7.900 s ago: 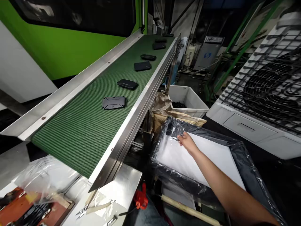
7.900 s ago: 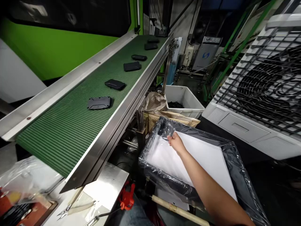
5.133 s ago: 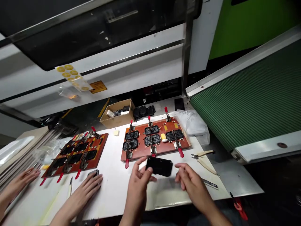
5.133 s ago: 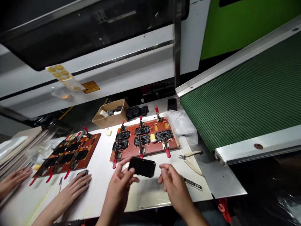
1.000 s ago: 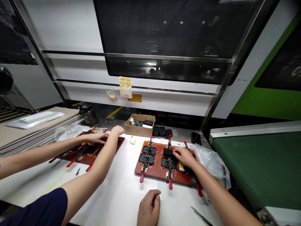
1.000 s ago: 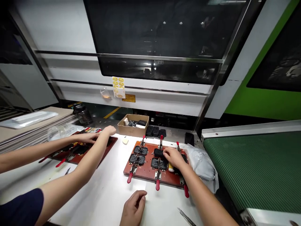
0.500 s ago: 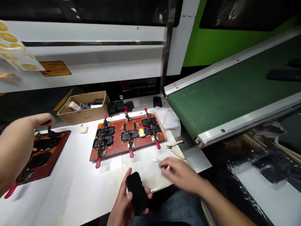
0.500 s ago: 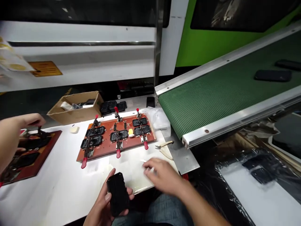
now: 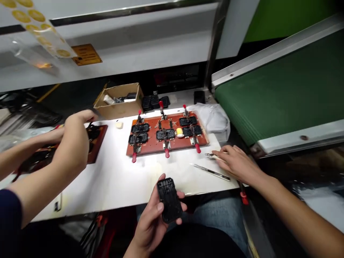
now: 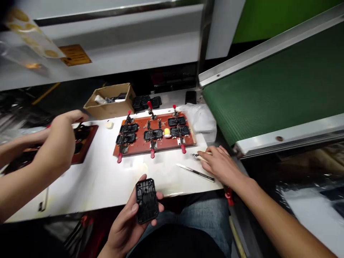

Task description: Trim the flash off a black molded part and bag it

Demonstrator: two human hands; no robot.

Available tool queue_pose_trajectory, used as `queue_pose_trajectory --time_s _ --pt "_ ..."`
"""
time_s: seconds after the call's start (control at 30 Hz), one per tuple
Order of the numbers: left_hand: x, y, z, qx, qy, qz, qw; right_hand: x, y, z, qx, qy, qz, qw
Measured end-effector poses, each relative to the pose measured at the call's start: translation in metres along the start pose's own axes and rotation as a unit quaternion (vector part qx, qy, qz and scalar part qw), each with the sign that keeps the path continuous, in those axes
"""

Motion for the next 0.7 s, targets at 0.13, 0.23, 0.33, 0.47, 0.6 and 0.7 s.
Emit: queue_pose_trajectory --time_s 0.13,0.23,0.33,0.47,0.6,0.7 --pt "0.014 0.0 0.008 -0.024 -0.041 0.018 0.999 -0.099 0.026 0.038 0.031 0.199 -0.071 0.977" --pt "0.018 0.0 0.01 -0.016 -0.067 0.023 0.997 -0.169 0.044 0.052 0.036 0.272 -0.094 0.957" --pt "0.021 0.002 0.015 0.004 -0.089 0.017 0.996 -0.208 0.056 0.047 0.052 0.297 -0.092 0.949" --pt "0.024 0.003 0.022 0.007 -0.102 0.001 0.995 -0.225 0.059 0.038 0.091 0.302 -0.066 0.947" --pt "0.022 0.003 0.027 0.0 -0.073 -0.017 0.997 -0.234 0.055 0.039 0.106 0.308 -0.042 0.944" --pt "0.021 0.006 0.031 0.006 -0.06 -0.03 0.998 -0.237 0.054 0.04 0.113 0.302 -0.024 0.946"
Point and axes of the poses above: each hand's wrist, its own z-axis away from the middle knuckle, its own y-axis out of the back of the hand, x = y × z, the point moved 9 cm from there along -z, towards the middle knuckle, and after that the axes turned 11 degrees about -x, right-handed, at the moved point
